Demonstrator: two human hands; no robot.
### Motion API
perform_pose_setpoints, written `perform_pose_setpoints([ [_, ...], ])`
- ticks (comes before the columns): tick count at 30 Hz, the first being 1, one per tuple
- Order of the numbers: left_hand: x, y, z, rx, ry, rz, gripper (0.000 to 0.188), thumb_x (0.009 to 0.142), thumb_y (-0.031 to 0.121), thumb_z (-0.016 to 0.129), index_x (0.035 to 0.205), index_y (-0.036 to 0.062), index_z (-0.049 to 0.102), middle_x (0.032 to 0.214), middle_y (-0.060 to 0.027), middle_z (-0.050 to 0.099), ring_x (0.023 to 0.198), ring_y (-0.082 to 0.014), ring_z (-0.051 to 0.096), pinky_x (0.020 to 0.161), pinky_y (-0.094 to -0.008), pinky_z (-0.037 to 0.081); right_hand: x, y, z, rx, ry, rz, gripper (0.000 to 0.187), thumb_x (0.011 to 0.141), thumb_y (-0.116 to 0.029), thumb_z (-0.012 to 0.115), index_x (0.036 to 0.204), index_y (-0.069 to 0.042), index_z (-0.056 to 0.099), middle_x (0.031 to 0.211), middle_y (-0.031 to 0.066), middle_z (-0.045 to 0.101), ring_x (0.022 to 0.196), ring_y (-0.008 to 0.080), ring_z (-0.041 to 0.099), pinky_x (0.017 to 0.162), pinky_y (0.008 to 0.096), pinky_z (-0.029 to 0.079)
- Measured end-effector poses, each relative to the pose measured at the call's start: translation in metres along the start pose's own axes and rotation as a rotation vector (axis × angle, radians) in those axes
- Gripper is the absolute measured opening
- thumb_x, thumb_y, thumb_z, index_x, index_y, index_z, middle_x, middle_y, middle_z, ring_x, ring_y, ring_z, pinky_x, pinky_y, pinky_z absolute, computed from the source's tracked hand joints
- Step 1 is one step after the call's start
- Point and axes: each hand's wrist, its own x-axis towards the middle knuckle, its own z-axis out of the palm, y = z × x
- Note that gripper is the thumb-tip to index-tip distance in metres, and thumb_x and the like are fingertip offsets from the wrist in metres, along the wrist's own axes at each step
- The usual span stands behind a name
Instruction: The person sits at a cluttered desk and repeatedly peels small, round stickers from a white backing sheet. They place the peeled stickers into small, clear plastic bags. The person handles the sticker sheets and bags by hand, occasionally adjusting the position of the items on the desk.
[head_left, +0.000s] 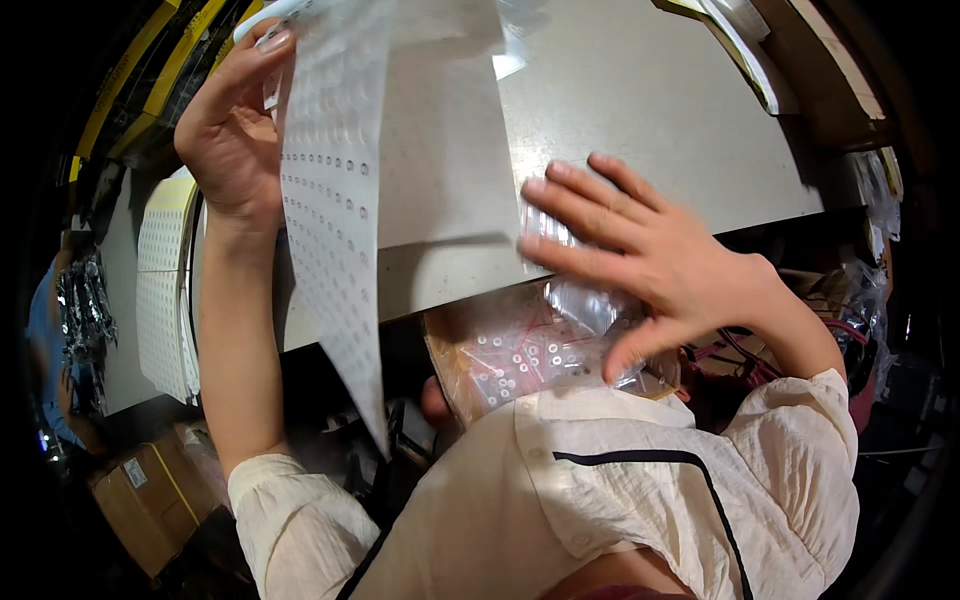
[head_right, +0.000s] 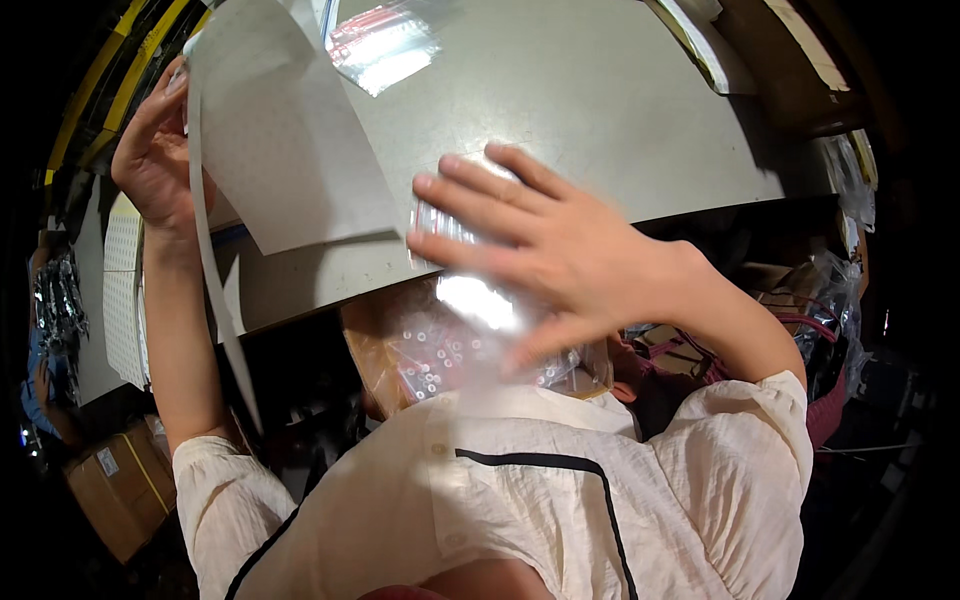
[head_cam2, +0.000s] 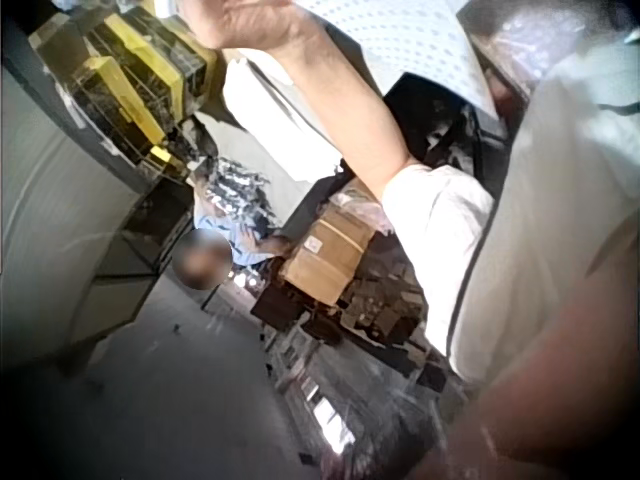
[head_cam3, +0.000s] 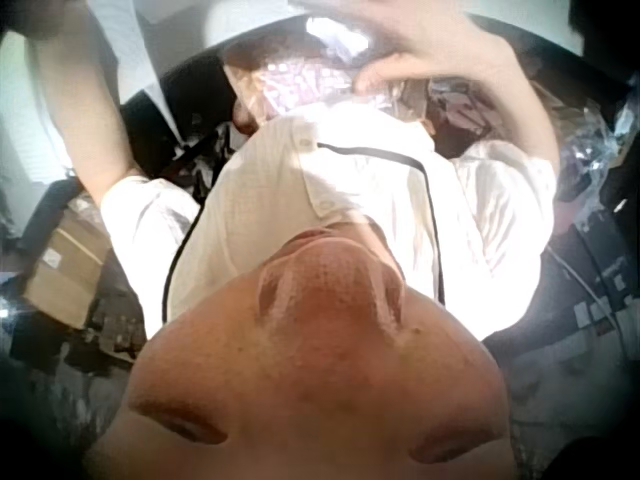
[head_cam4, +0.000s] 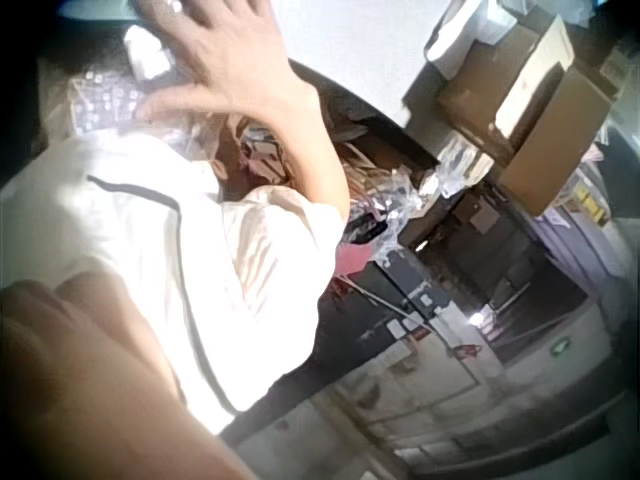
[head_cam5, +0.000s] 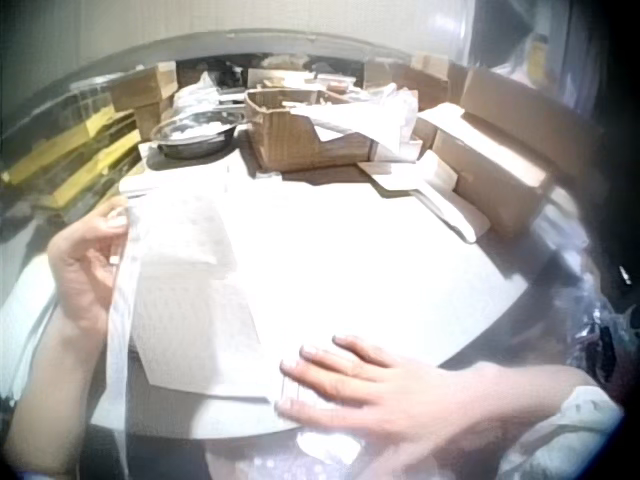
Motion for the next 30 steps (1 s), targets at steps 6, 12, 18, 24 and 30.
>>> perform_pose_setpoints([
  [6, -0.020, -0.010, 0.034, 0.381, -0.292, 0.097, 0.023, 0.087, 0.017, 0.074, 0.103, 0.0001, 0.076, 0.086, -0.0043, 0.072, 0.077, -0.0078, 0.065, 0.072, -0.0195, 0.050, -0.028, 0.007, -0.014, 1.132, 0.398, 0.018, 0.051, 0.086, -0.028, 0.076, 0.125, 0.004, 0.067, 0.114, 0.0182, 0.071, 0.106, 0.0277, 0.069, 0.098, 0.0409, 0.051],
  [12, -0.029, -0.028, 0.052, 0.524, -0.386, -0.011, 0.021, 0.091, 0.016, 0.077, 0.105, -0.0001, 0.076, 0.074, 0.0008, 0.068, 0.064, -0.0021, 0.057, 0.057, -0.0168, 0.039, 0.009, 0.026, -0.043, 0.662, 0.768, 0.242, 0.028, 0.095, -0.009, 0.071, 0.120, 0.003, 0.069, 0.112, 0.0119, 0.073, 0.103, 0.0204, 0.072, 0.093, 0.0341, 0.057],
  [18, -0.040, -0.026, 0.061, 0.614, -0.373, -0.040, 0.022, 0.093, 0.015, 0.077, 0.107, -0.0013, 0.076, 0.071, 0.0054, 0.064, 0.063, 0.0005, 0.051, 0.056, -0.0161, 0.037, 0.066, 0.030, -0.042, 0.241, 0.690, 0.118, 0.029, 0.086, -0.004, 0.071, 0.114, -0.001, 0.061, 0.103, 0.0143, 0.067, 0.095, 0.0330, 0.068, 0.079, 0.0409, 0.055],
  [24, -0.044, -0.026, 0.065, 0.506, -0.344, -0.142, 0.022, 0.096, 0.017, 0.074, 0.107, -0.0027, 0.075, 0.079, 0.0024, 0.068, 0.066, -0.0008, 0.053, 0.058, -0.0178, 0.040, 0.091, 0.030, -0.042, -0.138, 0.670, 0.104, 0.018, 0.083, -0.005, 0.069, 0.097, -0.003, 0.057, 0.088, 0.0120, 0.061, 0.083, 0.0332, 0.062, 0.073, 0.0438, 0.052],
  [30, -0.041, -0.020, 0.062, 0.494, -0.364, -0.331, 0.028, 0.099, 0.023, 0.069, 0.105, -0.0037, 0.074, 0.081, 0.0006, 0.068, 0.068, -0.0030, 0.055, 0.061, -0.0189, 0.045, 0.090, 0.029, -0.034, -0.238, 0.653, 0.137, 0.018, 0.083, 0.001, 0.069, 0.097, -0.002, 0.058, 0.090, 0.0117, 0.060, 0.083, 0.0319, 0.060, 0.072, 0.0412, 0.050],
])
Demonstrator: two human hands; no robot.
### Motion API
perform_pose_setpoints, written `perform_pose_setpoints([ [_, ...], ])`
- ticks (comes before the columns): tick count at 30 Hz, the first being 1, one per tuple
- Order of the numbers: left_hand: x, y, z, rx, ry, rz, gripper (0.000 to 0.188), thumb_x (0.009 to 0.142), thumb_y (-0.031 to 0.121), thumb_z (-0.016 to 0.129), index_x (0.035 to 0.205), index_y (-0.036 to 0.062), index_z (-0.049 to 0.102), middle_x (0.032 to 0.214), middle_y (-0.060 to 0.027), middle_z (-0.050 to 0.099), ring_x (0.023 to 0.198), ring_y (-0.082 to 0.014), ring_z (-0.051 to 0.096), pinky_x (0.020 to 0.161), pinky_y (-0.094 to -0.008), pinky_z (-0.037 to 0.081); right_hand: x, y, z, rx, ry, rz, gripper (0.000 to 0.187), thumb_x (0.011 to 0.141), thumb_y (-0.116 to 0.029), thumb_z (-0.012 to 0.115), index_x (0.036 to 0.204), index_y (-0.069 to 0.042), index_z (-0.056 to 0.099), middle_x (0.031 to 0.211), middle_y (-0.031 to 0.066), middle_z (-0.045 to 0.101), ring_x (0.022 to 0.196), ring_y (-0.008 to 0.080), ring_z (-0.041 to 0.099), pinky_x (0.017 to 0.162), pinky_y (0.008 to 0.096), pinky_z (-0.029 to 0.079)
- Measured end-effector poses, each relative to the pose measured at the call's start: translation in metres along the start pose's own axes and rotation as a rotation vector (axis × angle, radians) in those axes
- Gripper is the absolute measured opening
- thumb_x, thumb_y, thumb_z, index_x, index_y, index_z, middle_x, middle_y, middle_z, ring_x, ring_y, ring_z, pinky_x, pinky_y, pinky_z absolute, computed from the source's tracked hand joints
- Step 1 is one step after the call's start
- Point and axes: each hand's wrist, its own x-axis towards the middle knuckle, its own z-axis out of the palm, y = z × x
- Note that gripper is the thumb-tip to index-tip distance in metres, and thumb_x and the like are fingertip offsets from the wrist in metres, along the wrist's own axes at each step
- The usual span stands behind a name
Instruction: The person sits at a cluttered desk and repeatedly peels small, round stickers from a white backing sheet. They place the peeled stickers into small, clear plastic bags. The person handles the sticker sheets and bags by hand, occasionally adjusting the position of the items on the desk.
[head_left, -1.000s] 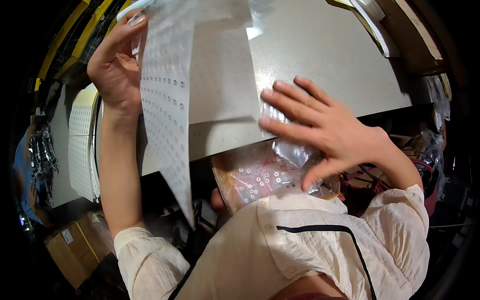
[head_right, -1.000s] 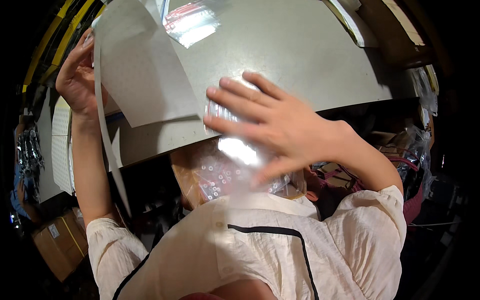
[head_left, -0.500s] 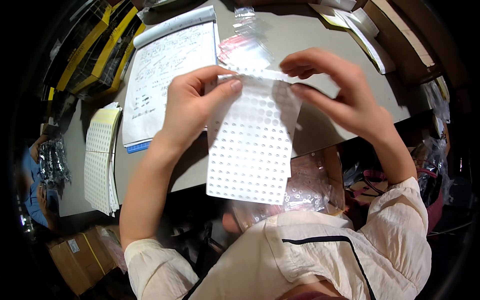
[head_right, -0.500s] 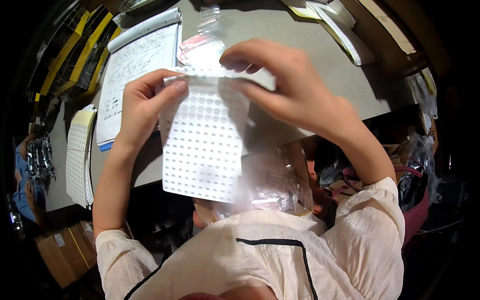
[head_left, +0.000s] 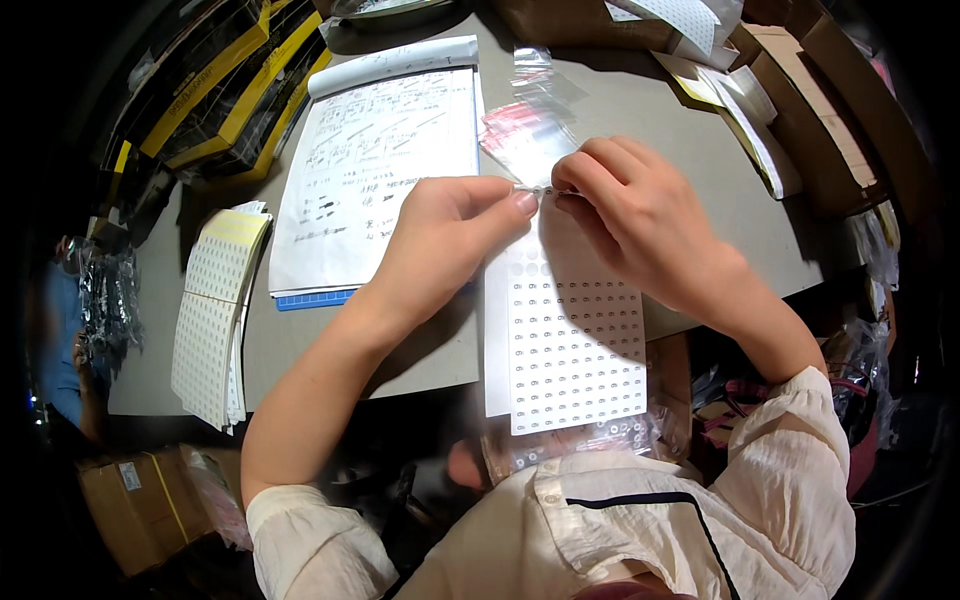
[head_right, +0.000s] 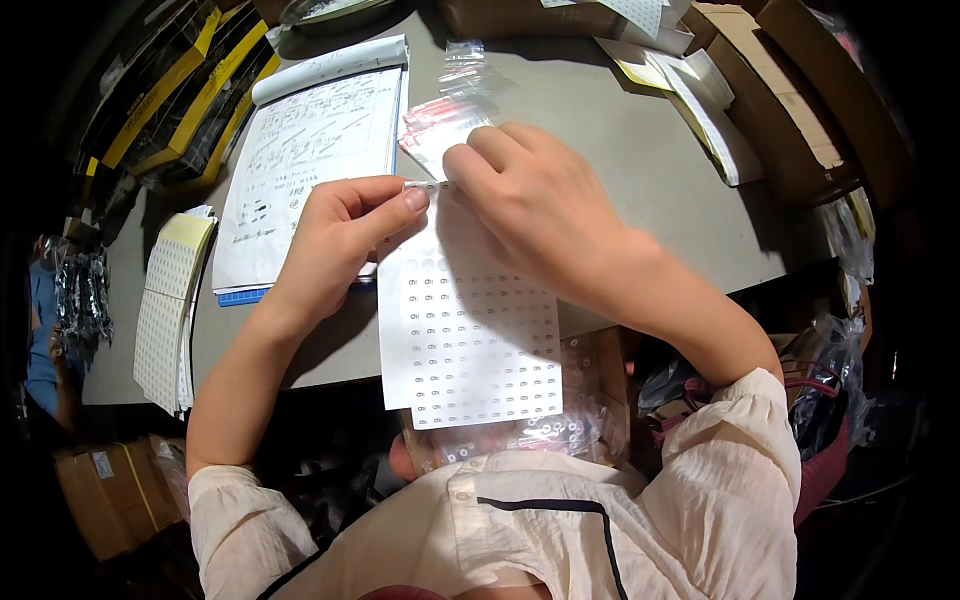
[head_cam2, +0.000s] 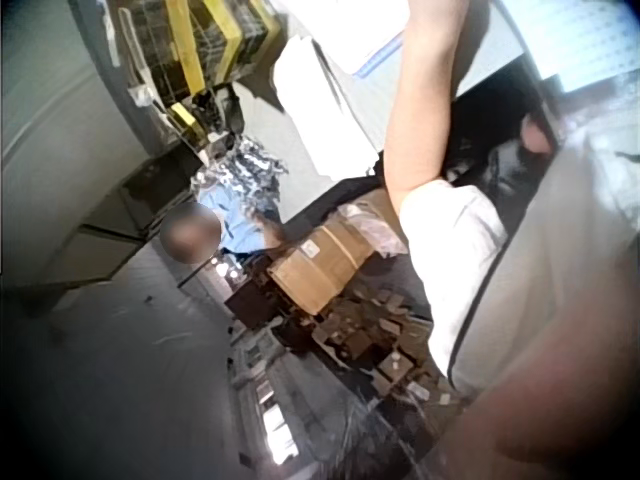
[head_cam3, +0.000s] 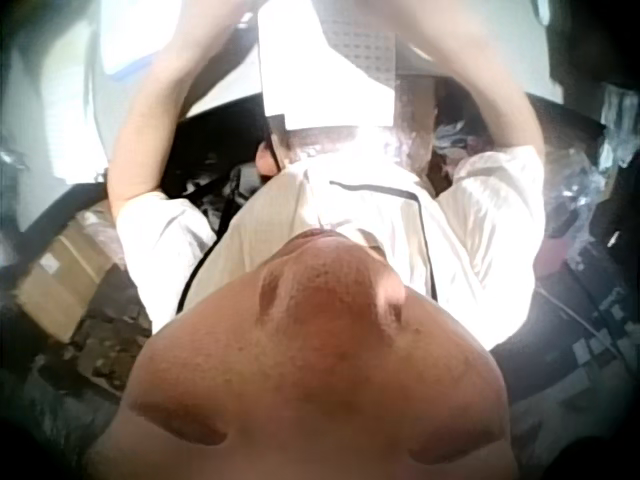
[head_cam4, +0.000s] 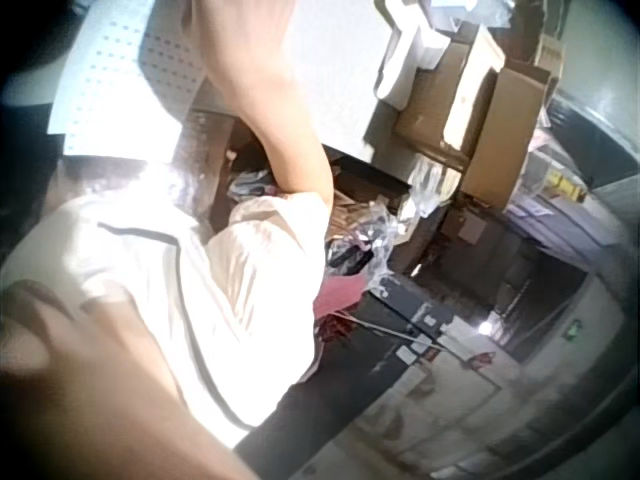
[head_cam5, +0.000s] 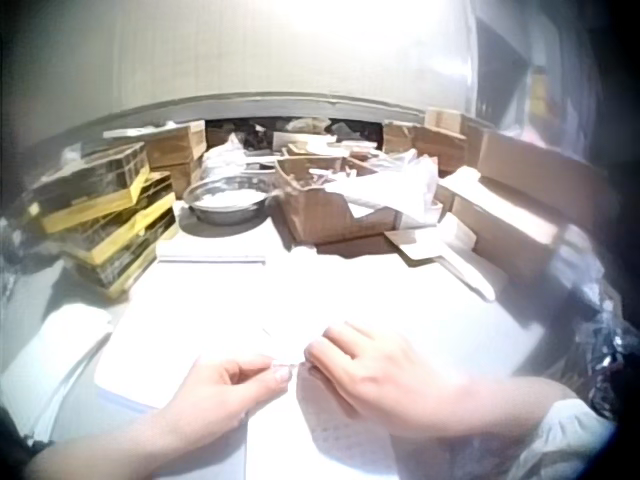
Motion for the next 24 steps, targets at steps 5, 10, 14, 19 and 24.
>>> perform_pose_setpoints([
  [5, 0.006, -0.002, -0.004, -0.220, -0.014, -0.082, 0.026, 0.099, 0.021, 0.068, 0.106, -0.0041, 0.073, 0.085, -0.0027, 0.071, 0.075, -0.0052, 0.064, 0.065, -0.0198, 0.050, 0.000, 0.000, -0.004, 0.116, -0.008, 0.001, 0.030, 0.075, 0.007, 0.068, 0.102, -0.002, 0.057, 0.094, 0.0142, 0.060, 0.086, 0.0334, 0.062, 0.077, 0.0425, 0.052],
  [10, 0.004, -0.007, -0.001, -0.061, -0.044, -0.059, 0.030, 0.099, 0.023, 0.069, 0.107, -0.0056, 0.075, 0.089, -0.0039, 0.073, 0.079, -0.0067, 0.065, 0.070, -0.0212, 0.052, 0.025, 0.060, 0.008, 0.541, 0.030, 0.282, 0.014, 0.090, -0.005, 0.071, 0.101, 0.000, 0.065, 0.083, 0.0060, 0.065, 0.079, 0.0113, 0.061, 0.069, 0.0281, 0.050],
  [14, 0.003, -0.003, 0.004, 0.040, -0.081, 0.010, 0.031, 0.098, 0.024, 0.067, 0.097, -0.0062, 0.074, 0.080, -0.0025, 0.070, 0.075, -0.0059, 0.059, 0.068, -0.0244, 0.049, 0.052, 0.135, 0.024, 0.686, -0.143, 0.389, 0.021, 0.099, -0.021, 0.069, 0.103, -0.001, 0.063, 0.093, -0.0025, 0.060, 0.088, 0.0055, 0.053, 0.081, 0.0235, 0.045],
  [19, 0.003, -0.008, 0.003, 0.093, -0.068, 0.020, 0.033, 0.099, 0.025, 0.066, 0.088, -0.0059, 0.070, 0.072, -0.0018, 0.064, 0.070, -0.0066, 0.054, 0.065, -0.0280, 0.047, 0.077, 0.172, 0.054, 0.527, -0.261, 0.467, 0.019, 0.094, -0.020, 0.069, 0.101, -0.002, 0.066, 0.083, -0.0003, 0.061, 0.076, 0.0094, 0.056, 0.071, 0.0260, 0.047],
  [24, 0.002, -0.004, 0.002, 0.072, -0.096, 0.013, 0.030, 0.099, 0.024, 0.067, 0.092, -0.0048, 0.072, 0.075, 0.0017, 0.062, 0.071, -0.0041, 0.050, 0.063, -0.0232, 0.043, 0.085, 0.206, 0.072, 0.410, -0.426, 0.493, 0.023, 0.091, -0.022, 0.069, 0.098, 0.000, 0.069, 0.081, 0.0029, 0.065, 0.074, 0.0109, 0.059, 0.067, 0.0286, 0.048],
])
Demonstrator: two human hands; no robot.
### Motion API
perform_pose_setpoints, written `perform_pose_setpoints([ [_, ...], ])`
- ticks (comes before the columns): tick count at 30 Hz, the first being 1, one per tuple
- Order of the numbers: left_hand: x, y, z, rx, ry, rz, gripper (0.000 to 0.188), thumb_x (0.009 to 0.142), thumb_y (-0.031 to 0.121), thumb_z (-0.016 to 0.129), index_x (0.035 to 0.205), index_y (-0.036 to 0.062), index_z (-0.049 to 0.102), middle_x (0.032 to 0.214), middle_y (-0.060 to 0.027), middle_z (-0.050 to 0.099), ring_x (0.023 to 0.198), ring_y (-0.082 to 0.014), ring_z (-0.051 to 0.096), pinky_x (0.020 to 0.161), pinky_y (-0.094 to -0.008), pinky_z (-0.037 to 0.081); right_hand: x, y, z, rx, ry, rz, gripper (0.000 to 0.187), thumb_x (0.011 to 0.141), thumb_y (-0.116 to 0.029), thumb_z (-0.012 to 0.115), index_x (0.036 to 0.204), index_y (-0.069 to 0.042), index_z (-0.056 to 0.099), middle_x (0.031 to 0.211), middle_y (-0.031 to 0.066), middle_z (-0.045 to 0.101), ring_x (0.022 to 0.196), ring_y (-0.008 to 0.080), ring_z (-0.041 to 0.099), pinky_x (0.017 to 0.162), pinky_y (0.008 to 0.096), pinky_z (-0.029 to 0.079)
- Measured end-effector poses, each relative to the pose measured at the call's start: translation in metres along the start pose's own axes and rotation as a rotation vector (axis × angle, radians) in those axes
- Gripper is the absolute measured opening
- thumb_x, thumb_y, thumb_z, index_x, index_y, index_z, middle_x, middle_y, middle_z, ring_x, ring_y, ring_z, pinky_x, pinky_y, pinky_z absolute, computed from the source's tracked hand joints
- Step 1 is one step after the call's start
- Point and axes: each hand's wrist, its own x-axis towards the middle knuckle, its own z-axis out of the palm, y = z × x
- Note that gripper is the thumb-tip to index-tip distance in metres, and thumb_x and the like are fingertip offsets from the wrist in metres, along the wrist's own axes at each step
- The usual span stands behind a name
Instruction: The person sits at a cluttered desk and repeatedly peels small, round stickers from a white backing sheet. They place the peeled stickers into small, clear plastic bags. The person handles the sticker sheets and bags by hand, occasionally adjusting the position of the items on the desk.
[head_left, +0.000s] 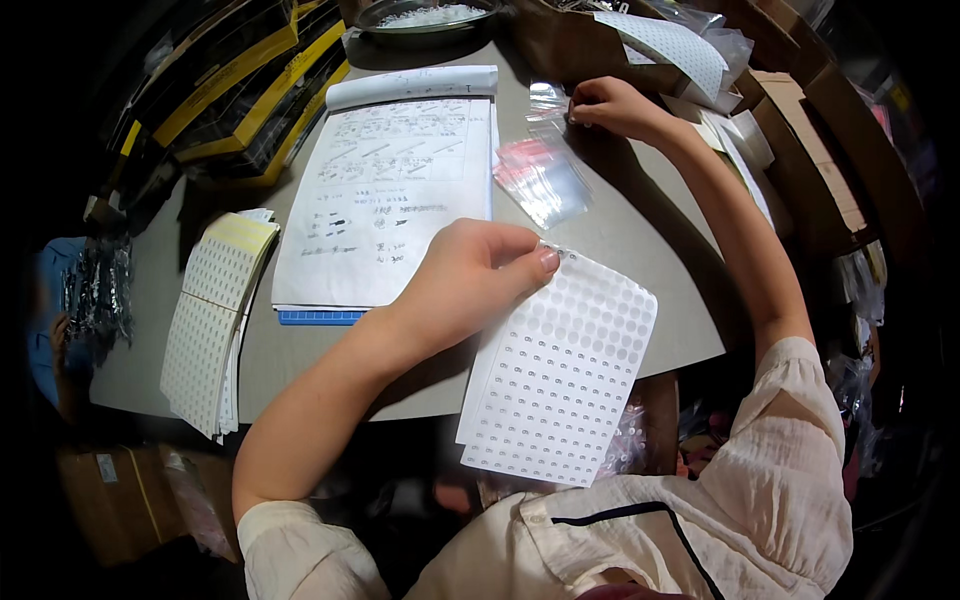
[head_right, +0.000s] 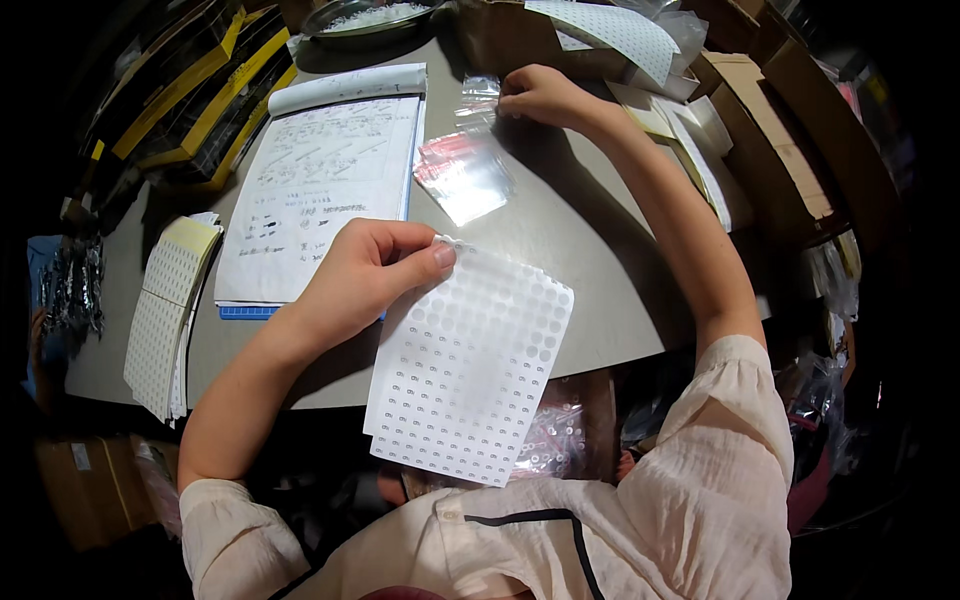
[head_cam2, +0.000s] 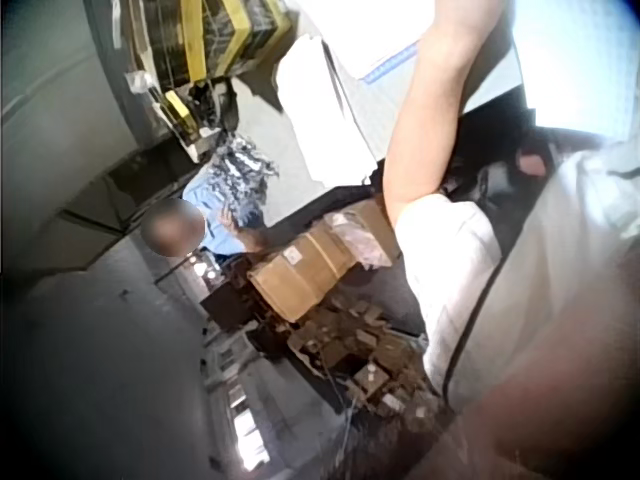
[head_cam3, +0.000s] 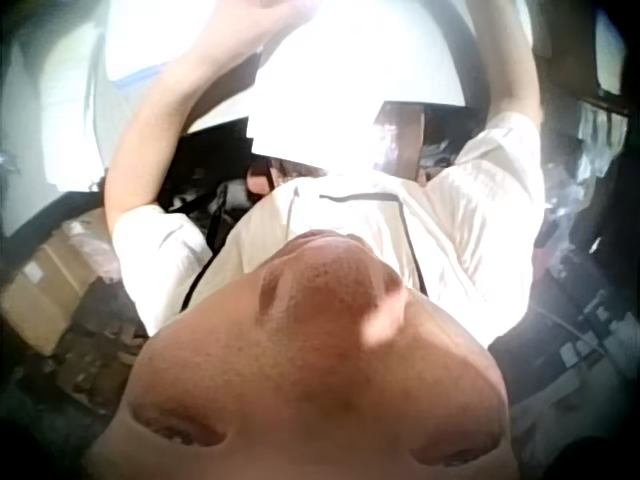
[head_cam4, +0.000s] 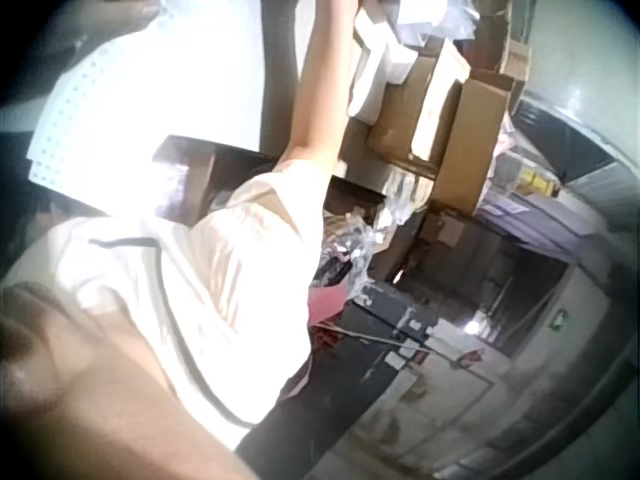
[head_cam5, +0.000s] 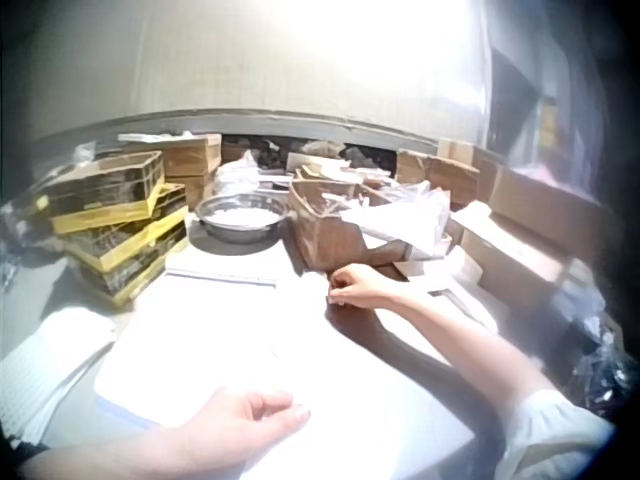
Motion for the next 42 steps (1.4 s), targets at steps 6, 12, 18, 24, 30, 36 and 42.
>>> perform_pose_setpoints([
  [6, -0.001, 0.000, -0.002, 0.020, 0.010, 0.000, 0.030, 0.099, 0.025, 0.068, 0.091, -0.0037, 0.072, 0.075, 0.0047, 0.060, 0.069, -0.0023, 0.047, 0.061, -0.0207, 0.038, -0.010, -0.015, -0.025, -0.257, -0.077, 0.297, 0.042, 0.082, -0.041, 0.082, 0.084, -0.002, 0.068, 0.064, 0.0051, 0.059, 0.053, 0.0172, 0.060, 0.044, 0.0328, 0.045],
  [12, 0.001, 0.001, -0.001, 0.053, 0.013, -0.002, 0.029, 0.100, 0.024, 0.067, 0.091, -0.0030, 0.071, 0.075, 0.0049, 0.059, 0.069, -0.0024, 0.047, 0.062, -0.0211, 0.039, -0.015, -0.014, -0.024, 0.122, -0.067, 0.053, 0.021, 0.088, -0.019, 0.075, 0.099, -0.004, 0.065, 0.083, 0.0001, 0.067, 0.076, 0.0093, 0.063, 0.065, 0.0260, 0.050],
  [18, 0.003, -0.005, -0.003, 0.006, 0.035, 0.037, 0.029, 0.100, 0.021, 0.062, 0.094, -0.0064, 0.066, 0.074, -0.0071, 0.064, 0.073, -0.0113, 0.053, 0.070, -0.0323, 0.048, -0.011, -0.028, 0.019, -0.134, 0.166, -0.218, 0.021, 0.083, -0.007, 0.071, 0.101, 0.000, 0.063, 0.084, 0.0096, 0.067, 0.077, 0.0206, 0.064, 0.072, 0.0338, 0.052],
  [24, 0.002, -0.003, -0.001, 0.023, 0.069, 0.065, 0.024, 0.101, 0.020, 0.062, 0.098, -0.0027, 0.068, 0.084, -0.0021, 0.065, 0.079, -0.0080, 0.055, 0.074, -0.0259, 0.047, -0.027, -0.002, 0.002, -0.480, 0.225, -0.071, 0.031, 0.080, -0.016, 0.077, 0.101, 0.001, 0.062, 0.088, 0.0172, 0.069, 0.086, 0.0368, 0.067, 0.078, 0.0431, 0.052],
  [30, 0.002, -0.003, -0.003, 0.083, 0.097, 0.090, 0.022, 0.100, 0.020, 0.065, 0.098, -0.0012, 0.069, 0.085, 0.0005, 0.064, 0.081, -0.0063, 0.054, 0.074, -0.0234, 0.046, -0.067, 0.002, -0.040, -0.173, -0.069, 0.431, 0.055, 0.076, -0.047, 0.088, 0.095, -0.001, 0.063, 0.077, 0.0053, 0.062, 0.066, 0.0145, 0.061, 0.053, 0.0307, 0.047],
  [36, 0.002, -0.004, 0.000, 0.113, 0.142, 0.116, 0.022, 0.099, 0.019, 0.067, 0.097, -0.0025, 0.070, 0.085, -0.0001, 0.066, 0.081, -0.0062, 0.055, 0.074, -0.0232, 0.046, -0.109, -0.050, -0.005, 0.220, 0.030, -0.022, 0.020, 0.091, -0.018, 0.076, 0.095, -0.003, 0.063, 0.084, -0.0012, 0.061, 0.081, 0.0062, 0.058, 0.072, 0.0225, 0.045],
  [42, 0.002, -0.008, -0.001, 0.146, 0.149, 0.142, 0.021, 0.098, 0.019, 0.068, 0.096, -0.0026, 0.071, 0.083, 0.0016, 0.066, 0.080, -0.0049, 0.055, 0.072, -0.0226, 0.046, -0.151, -0.145, 0.025, 0.036, -0.058, -0.306, 0.019, 0.093, -0.015, 0.074, 0.100, -0.001, 0.064, 0.091, 0.0060, 0.065, 0.083, 0.0167, 0.064, 0.075, 0.0301, 0.053],
])
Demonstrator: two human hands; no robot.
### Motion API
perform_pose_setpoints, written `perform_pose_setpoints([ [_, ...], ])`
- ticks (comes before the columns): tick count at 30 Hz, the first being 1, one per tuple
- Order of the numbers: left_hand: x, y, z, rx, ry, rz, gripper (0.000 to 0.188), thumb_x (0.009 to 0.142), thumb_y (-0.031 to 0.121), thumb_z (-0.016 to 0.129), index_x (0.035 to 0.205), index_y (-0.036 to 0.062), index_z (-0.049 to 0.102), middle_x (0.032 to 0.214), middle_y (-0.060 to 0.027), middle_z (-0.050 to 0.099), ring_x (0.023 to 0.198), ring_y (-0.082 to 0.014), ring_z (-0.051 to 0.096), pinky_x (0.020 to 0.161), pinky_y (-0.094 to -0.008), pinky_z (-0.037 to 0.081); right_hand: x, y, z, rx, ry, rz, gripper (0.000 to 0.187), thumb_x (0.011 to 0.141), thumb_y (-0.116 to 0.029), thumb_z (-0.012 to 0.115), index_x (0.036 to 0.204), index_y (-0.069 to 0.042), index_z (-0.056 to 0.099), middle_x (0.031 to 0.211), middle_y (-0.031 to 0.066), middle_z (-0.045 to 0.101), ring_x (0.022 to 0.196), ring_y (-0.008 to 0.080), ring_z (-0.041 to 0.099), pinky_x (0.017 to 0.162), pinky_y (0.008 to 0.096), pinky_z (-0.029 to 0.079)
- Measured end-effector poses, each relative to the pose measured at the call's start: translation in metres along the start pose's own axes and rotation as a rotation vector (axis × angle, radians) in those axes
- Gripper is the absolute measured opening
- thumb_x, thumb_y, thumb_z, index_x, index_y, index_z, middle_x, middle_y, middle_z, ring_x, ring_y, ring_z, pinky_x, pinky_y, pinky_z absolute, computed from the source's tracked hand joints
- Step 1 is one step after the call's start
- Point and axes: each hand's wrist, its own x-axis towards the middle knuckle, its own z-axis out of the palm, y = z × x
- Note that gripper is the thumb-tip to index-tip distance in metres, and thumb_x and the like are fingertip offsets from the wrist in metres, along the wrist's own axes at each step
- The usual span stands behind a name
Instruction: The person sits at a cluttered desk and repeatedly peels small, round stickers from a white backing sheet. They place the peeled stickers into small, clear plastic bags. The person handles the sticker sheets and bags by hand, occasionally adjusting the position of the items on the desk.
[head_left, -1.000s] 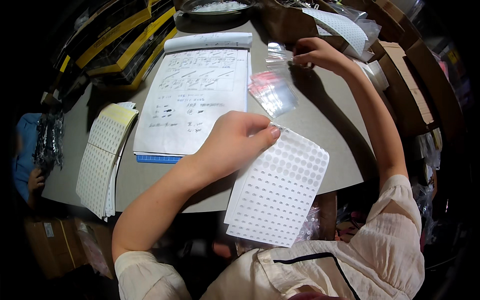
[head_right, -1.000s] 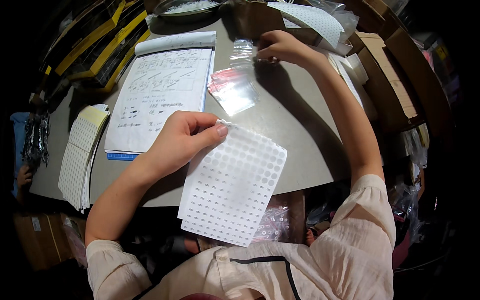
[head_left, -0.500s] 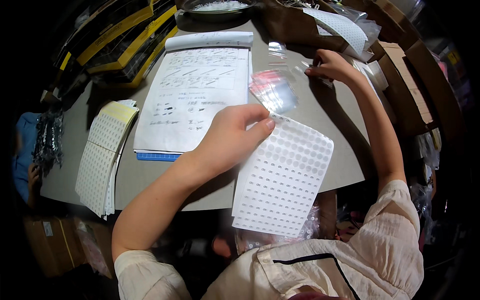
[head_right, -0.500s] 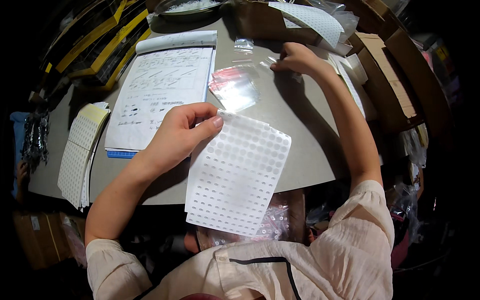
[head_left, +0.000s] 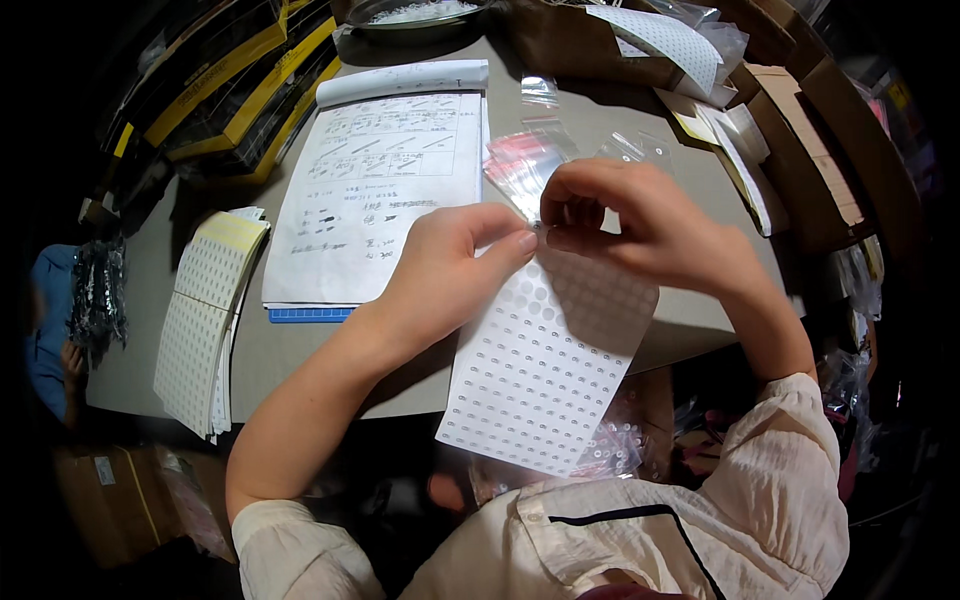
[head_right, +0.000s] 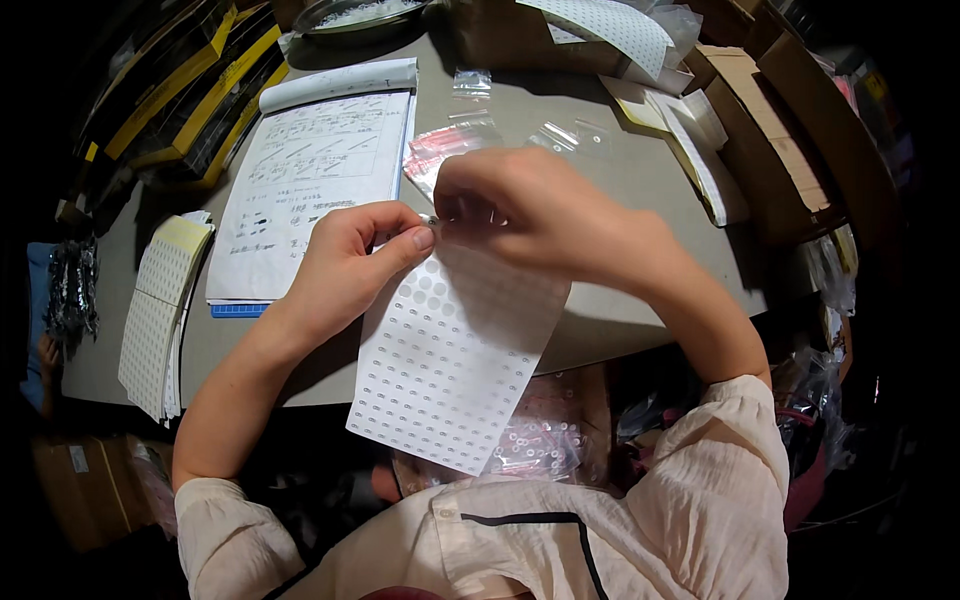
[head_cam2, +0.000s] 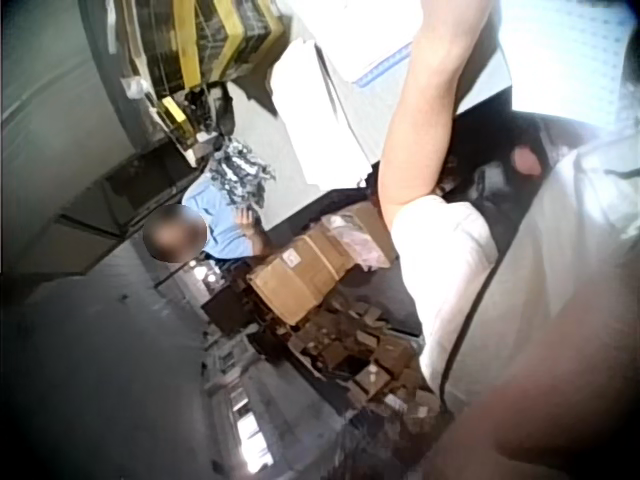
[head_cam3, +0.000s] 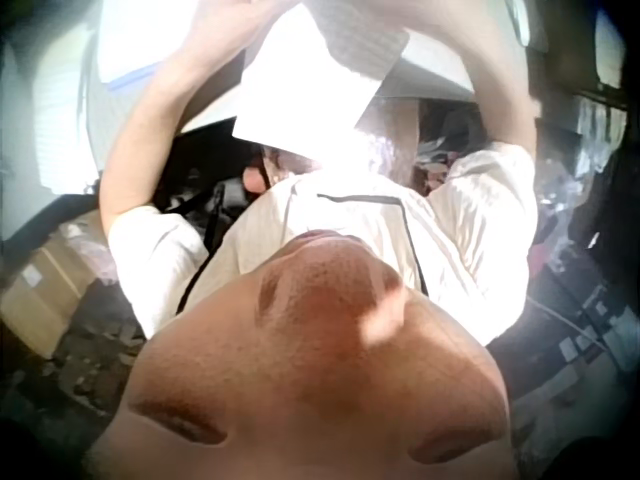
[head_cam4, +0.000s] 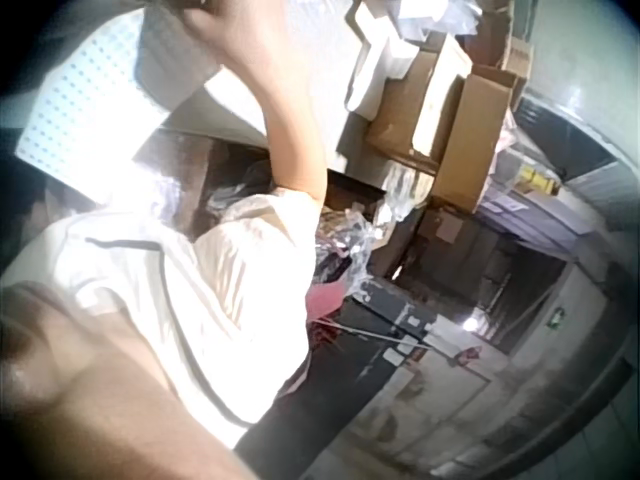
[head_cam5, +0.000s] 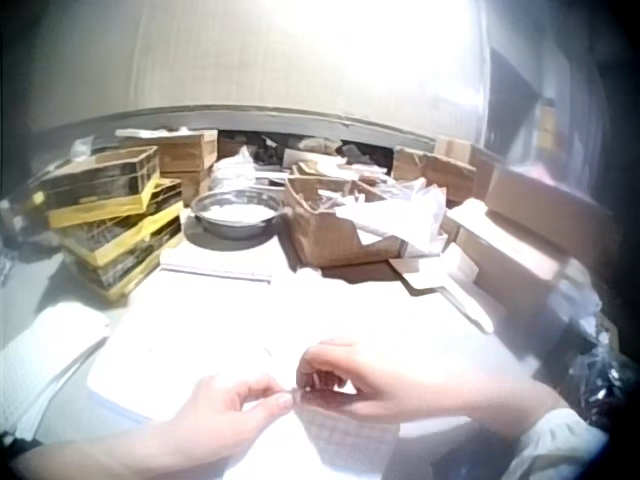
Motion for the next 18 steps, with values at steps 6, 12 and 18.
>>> perform_pose_setpoints([
  [6, 0.002, 0.002, -0.001, -0.046, -0.014, -0.034, 0.022, 0.100, 0.018, 0.067, 0.095, -0.0025, 0.071, 0.084, 0.0018, 0.066, 0.079, -0.0043, 0.055, 0.071, -0.0219, 0.046, -0.013, -0.012, 0.020, -0.515, 0.242, -0.214, 0.019, 0.083, -0.006, 0.075, 0.098, -0.003, 0.064, 0.089, 0.0105, 0.062, 0.079, 0.0280, 0.063, 0.067, 0.0371, 0.052],
  [12, 0.002, -0.004, -0.004, -0.082, 0.002, -0.066, 0.022, 0.100, 0.018, 0.067, 0.093, -0.0024, 0.071, 0.083, 0.0019, 0.066, 0.078, -0.0043, 0.055, 0.071, -0.0210, 0.045, -0.011, -0.007, 0.015, -0.323, 0.249, -0.254, 0.014, 0.086, -0.002, 0.073, 0.099, -0.002, 0.068, 0.086, 0.0086, 0.064, 0.074, 0.0196, 0.062, 0.066, 0.0314, 0.052],
  [18, 0.006, 0.001, -0.002, -0.033, -0.015, -0.092, 0.025, 0.098, 0.021, 0.068, 0.091, -0.0025, 0.070, 0.082, 0.0008, 0.066, 0.078, -0.0053, 0.056, 0.073, -0.0224, 0.046, 0.059, 0.088, -0.039, 0.158, 0.071, 0.340, 0.021, 0.086, -0.019, 0.070, 0.092, 0.001, 0.072, 0.076, 0.0060, 0.068, 0.068, 0.0126, 0.064, 0.060, 0.0274, 0.050],
])
